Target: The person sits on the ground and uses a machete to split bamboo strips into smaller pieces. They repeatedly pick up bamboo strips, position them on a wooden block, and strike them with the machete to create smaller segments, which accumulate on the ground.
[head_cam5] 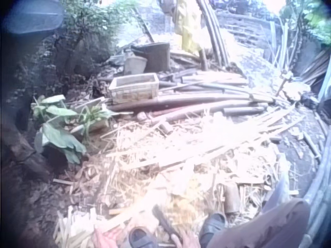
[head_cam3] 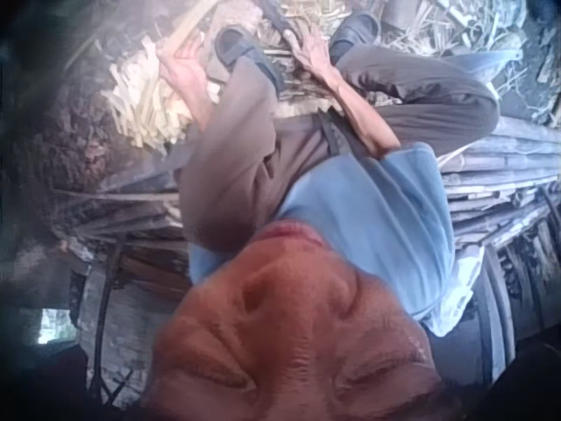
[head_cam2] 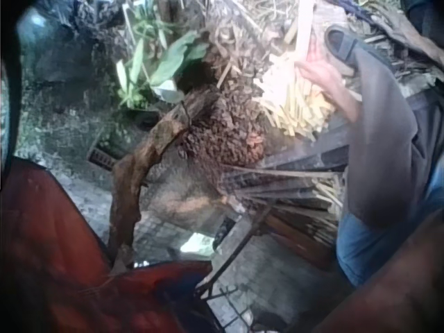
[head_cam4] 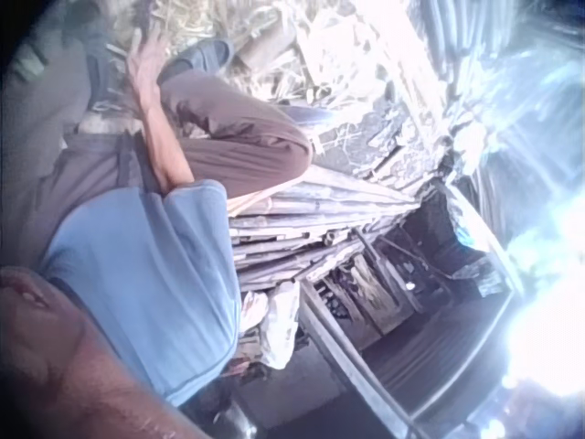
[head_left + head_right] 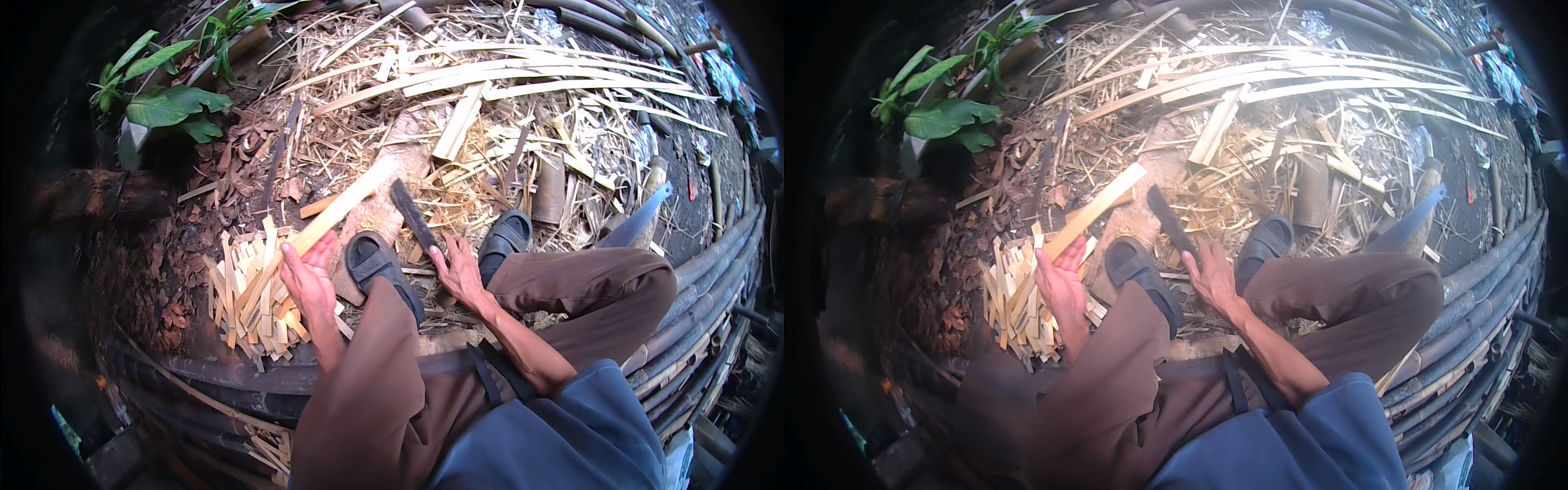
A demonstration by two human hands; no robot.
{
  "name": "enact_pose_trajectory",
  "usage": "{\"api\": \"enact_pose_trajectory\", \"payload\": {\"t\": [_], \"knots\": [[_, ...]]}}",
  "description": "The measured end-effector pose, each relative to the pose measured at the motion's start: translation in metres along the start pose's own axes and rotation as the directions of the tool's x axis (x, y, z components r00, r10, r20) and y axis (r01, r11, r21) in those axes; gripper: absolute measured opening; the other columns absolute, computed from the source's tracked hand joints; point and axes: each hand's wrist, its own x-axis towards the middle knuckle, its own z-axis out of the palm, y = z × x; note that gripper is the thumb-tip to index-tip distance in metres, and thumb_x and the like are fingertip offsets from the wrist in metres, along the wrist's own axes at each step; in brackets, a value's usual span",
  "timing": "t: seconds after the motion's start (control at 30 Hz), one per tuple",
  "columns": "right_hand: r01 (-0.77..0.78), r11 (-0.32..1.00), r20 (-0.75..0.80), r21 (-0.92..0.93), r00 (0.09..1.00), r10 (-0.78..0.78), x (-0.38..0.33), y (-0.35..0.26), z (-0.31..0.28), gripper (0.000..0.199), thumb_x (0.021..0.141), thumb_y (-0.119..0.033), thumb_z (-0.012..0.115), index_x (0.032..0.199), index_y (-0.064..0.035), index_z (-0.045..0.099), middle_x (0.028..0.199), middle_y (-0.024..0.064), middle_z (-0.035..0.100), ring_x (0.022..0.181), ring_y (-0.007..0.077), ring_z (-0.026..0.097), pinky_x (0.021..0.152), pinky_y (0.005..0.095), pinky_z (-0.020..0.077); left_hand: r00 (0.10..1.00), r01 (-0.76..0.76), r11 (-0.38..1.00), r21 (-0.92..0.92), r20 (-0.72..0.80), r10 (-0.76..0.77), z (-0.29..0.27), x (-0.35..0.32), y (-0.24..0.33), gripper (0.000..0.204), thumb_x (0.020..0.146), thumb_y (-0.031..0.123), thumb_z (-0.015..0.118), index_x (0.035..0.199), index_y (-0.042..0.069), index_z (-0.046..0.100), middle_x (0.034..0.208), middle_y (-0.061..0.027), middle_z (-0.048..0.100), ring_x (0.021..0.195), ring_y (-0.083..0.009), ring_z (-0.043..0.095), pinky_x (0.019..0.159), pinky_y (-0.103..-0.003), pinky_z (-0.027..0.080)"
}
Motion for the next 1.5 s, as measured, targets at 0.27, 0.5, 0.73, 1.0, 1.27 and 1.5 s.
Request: {"api": "enact_pose_trajectory", "payload": {"t": [0.27,0.5,0.73,1.0,1.27,1.5], "knots": [[-0.239,0.515,0.171,0.823,0.969,0.176,0.069,-0.083,-0.025,0.042,0.097,-0.037,0.066,0.111,0.0027,0.066,0.094,0.0055,0.065,0.077,0.0102,0.061,0.066,0.0261,0.0541,0.947,0.221,0.972,-0.074,0.256,-0.196,0.001,-0.032,-0.039,0.055,0.107,0.038,0.040,0.132,-0.011,0.046,0.124,-0.0294,0.059,0.114,-0.0377,0.062,0.101,-0.049,0.051],[-0.218,0.706,0.233,0.674,0.969,0.077,0.062,-0.090,-0.043,0.043,0.097,-0.039,0.064,0.097,0.0045,0.068,0.078,0.0079,0.068,0.073,0.0135,0.064,0.062,0.0278,0.0490,0.859,-0.303,0.641,0.706,0.493,-0.137,0.050,-0.011,0.010,0.044,0.096,0.032,0.066,0.125,-0.001,0.061,0.097,-0.0128,0.070,0.087,-0.0174,0.067,0.081,-0.033,0.054],[0.039,0.958,0.094,0.286,0.993,-0.068,0.060,-0.102,-0.048,0.029,0.101,-0.027,0.057,0.095,0.0009,0.063,0.074,0.0129,0.060,0.063,0.0192,0.060,0.056,0.0361,0.0450,0.886,0.085,0.855,0.512,0.354,-0.300,0.055,-0.022,-0.028,0.035,0.102,0.031,0.059,0.088,0.000,0.069,0.066,-0.0051,0.066,0.057,-0.0095,0.060,0.054,-0.024,0.047],[0.257,0.957,0.134,0.133,0.952,-0.274,0.015,-0.070,-0.045,0.025,0.102,-0.019,0.054,0.084,-0.0009,0.057,0.064,0.0132,0.054,0.056,0.0265,0.054,0.053,0.0403,0.0421,0.961,0.004,0.930,0.366,-0.260,0.099,-0.059,0.029,-0.016,0.032,0.103,0.030,0.054,0.094,0.000,0.064,0.069,-0.0056,0.063,0.056,-0.0148,0.060,0.055,-0.031,0.050],[0.206,0.901,0.477,-0.381,0.879,0.000,-0.001,0.024,-0.004,0.079,0.092,-0.030,0.068,0.156,-0.0128,0.024,0.087,0.0266,0.067,0.074,0.0399,0.068,0.064,0.0448,0.0538,0.913,0.016,0.385,0.923,-0.170,0.372,-0.184,0.047,-0.034,0.039,0.100,0.026,0.058,0.131,0.003,0.055,0.116,-0.0188,0.062,0.103,-0.0282,0.062,0.088,-0.039,0.052],[0.194,0.953,0.347,-0.231,0.932,-0.105,-0.026,0.064,0.028,0.095,0.081,-0.013,0.073,0.155,-0.0046,0.014,0.095,0.0274,0.061,0.081,0.0426,0.062,0.072,0.0488,0.0498,0.864,0.236,0.643,0.729,-0.461,0.205,-0.076,0.126,-0.131,0.057,0.088,0.031,0.073,0.118,-0.007,0.043,0.111,-0.0229,0.062,0.095,-0.0310,0.065,0.081,-0.038,0.052]]}}
